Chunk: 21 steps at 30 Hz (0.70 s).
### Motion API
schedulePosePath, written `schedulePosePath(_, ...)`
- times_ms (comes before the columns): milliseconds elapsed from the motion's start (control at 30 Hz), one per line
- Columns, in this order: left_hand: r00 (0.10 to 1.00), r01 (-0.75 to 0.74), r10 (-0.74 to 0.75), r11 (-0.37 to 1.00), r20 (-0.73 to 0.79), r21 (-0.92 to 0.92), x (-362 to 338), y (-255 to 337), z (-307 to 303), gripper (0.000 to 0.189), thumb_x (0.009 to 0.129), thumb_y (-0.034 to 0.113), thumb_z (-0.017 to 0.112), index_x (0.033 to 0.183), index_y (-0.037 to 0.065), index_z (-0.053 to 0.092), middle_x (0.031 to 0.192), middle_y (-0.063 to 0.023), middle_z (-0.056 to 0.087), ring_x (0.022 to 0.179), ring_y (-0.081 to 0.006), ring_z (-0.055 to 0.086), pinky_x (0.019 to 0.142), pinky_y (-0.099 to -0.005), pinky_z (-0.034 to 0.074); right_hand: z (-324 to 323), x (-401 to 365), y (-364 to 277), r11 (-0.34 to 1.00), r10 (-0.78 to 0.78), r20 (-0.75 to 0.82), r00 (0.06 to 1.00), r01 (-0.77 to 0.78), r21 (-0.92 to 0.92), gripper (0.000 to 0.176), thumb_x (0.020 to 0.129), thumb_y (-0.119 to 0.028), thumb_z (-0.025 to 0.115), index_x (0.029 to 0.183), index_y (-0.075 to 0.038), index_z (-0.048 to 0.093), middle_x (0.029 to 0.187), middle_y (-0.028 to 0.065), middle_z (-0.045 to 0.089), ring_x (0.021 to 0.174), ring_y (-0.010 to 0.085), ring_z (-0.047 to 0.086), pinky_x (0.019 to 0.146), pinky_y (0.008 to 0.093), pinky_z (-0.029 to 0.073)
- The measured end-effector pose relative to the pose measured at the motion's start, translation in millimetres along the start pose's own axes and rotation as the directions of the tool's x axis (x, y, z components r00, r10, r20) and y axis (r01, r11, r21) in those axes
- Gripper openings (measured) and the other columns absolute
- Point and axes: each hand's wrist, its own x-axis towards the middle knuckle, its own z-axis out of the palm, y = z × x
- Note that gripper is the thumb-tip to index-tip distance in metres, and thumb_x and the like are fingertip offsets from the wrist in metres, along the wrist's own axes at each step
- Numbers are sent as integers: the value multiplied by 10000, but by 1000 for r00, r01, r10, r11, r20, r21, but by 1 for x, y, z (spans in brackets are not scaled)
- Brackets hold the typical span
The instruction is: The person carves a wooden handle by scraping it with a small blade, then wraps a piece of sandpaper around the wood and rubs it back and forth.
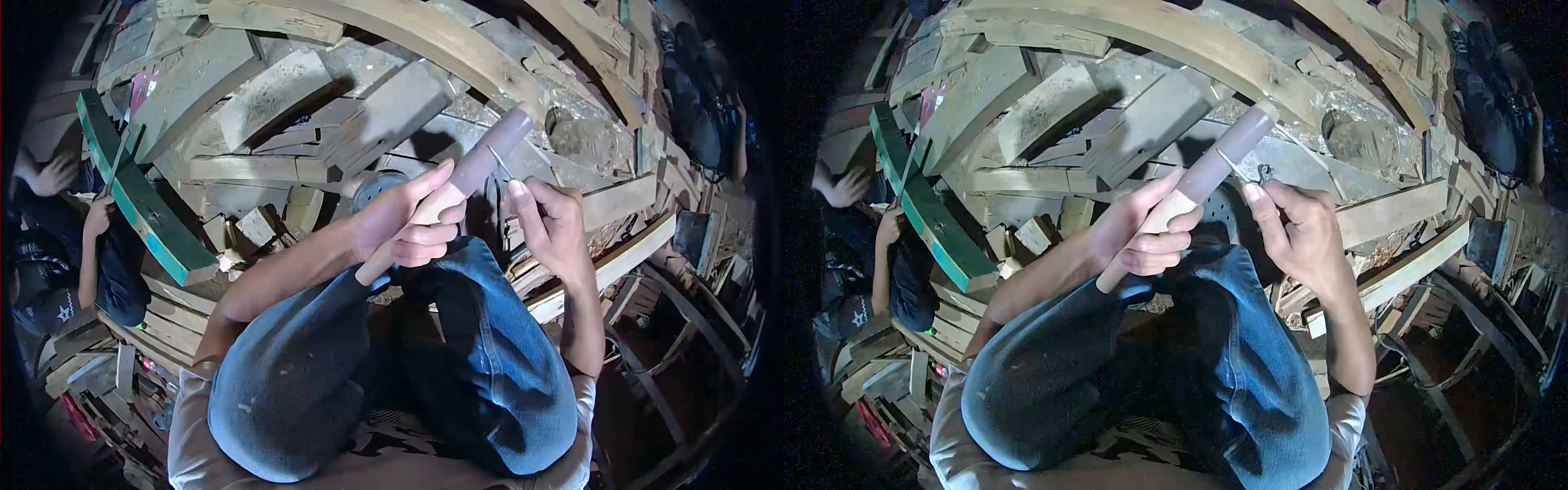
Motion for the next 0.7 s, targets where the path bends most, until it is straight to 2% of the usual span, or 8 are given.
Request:
schedulePosePath(67, 999, 25, -25, 1000, 40, 9, -1, -2, -4, 612, 1013, 620, 241, 764, 100, 446, 435, 32, 321, 287, -72, 271, 245, -217, 233, 3, -6, -7, 998, -70, 56, 996, 70, 10, 325, 1001, -207, 548, 762, 11, 568, 552, 155, 498, 472, 291, 510, 506, 391, 419)
schedulePosePath(133, 998, 18, -21, 998, 54, 59, -2, -1, -2, 616, 1010, 628, 242, 770, 100, 451, 436, 33, 327, 288, -70, 272, 249, -218, 236, 5, -7, -2, 996, -24, 143, 990, 11, 91, 317, 1015, -227, 516, 806, 6, 564, 594, 158, 518, 521, 302, 524, 546, 385, 439)
schedulePosePath(233, 1000, 12, -10, 996, -18, 86, -1, -2, -2, 620, 1008, 631, 236, 774, 101, 457, 436, 33, 330, 289, -69, 273, 252, -219, 243, 5, -4, 2, 996, 50, 133, 990, -59, 68, 328, 1023, -244, 498, 814, 2, 560, 631, 158, 539, 574, 293, 556, 591, 375, 457)
schedulePosePath(333, 1000, 14, -12, 995, -20, 98, -2, -1, -2, 620, 1008, 632, 235, 776, 102, 458, 437, 36, 331, 289, -69, 273, 253, -222, 246, 5, -5, -7, 989, 72, 126, 989, -86, 116, 343, 1027, -251, 488, 811, 6, 560, 659, 155, 558, 612, 285, 568, 616, 370, 462)
schedulePosePath(367, 1000, 9, -8, 995, -15, 100, -2, -1, -1, 615, 1010, 627, 238, 774, 104, 460, 438, 38, 334, 289, -69, 280, 254, -221, 249, 6, -5, -5, 993, 17, 108, 994, -29, 116, 353, 1029, -248, 482, 807, 15, 561, 645, 135, 561, 588, 273, 575, 597, 376, 464)
schedulePosePath(533, 999, 5, 0, 993, -43, 119, -3, 0, -2, 608, 1007, 629, 259, 768, 106, 459, 439, 36, 338, 293, -68, 296, 259, -217, 259, 10, -4, 0, 998, -40, 120, 992, 33, 58, 328, 1037, -222, 463, 832, 16, 556, 616, 121, 566, 559, 259, 615, 563, 390, 471)
schedulePosePath(600, 999, 1, 4, 992, -43, 126, -3, 0, -3, 607, 1005, 630, 268, 766, 106, 458, 439, 34, 339, 294, -68, 301, 260, -217, 262, 11, -2, -4, 988, 32, 118, 992, -50, 146, 291, 1041, -202, 456, 853, 4, 538, 621, 117, 585, 552, 263, 614, 563, 382, 476)
schedulePosePath(700, 998, 9, 0, 991, -60, 137, -3, -1, -5, 605, 1003, 633, 280, 761, 107, 455, 439, 34, 340, 295, -70, 302, 261, -222, 266, 12, -2, 1, 980, -26, 146, 989, -4, 199, 274, 1043, -191, 453, 851, -7, 517, 630, 102, 592, 533, 242, 600, 545, 364, 471)
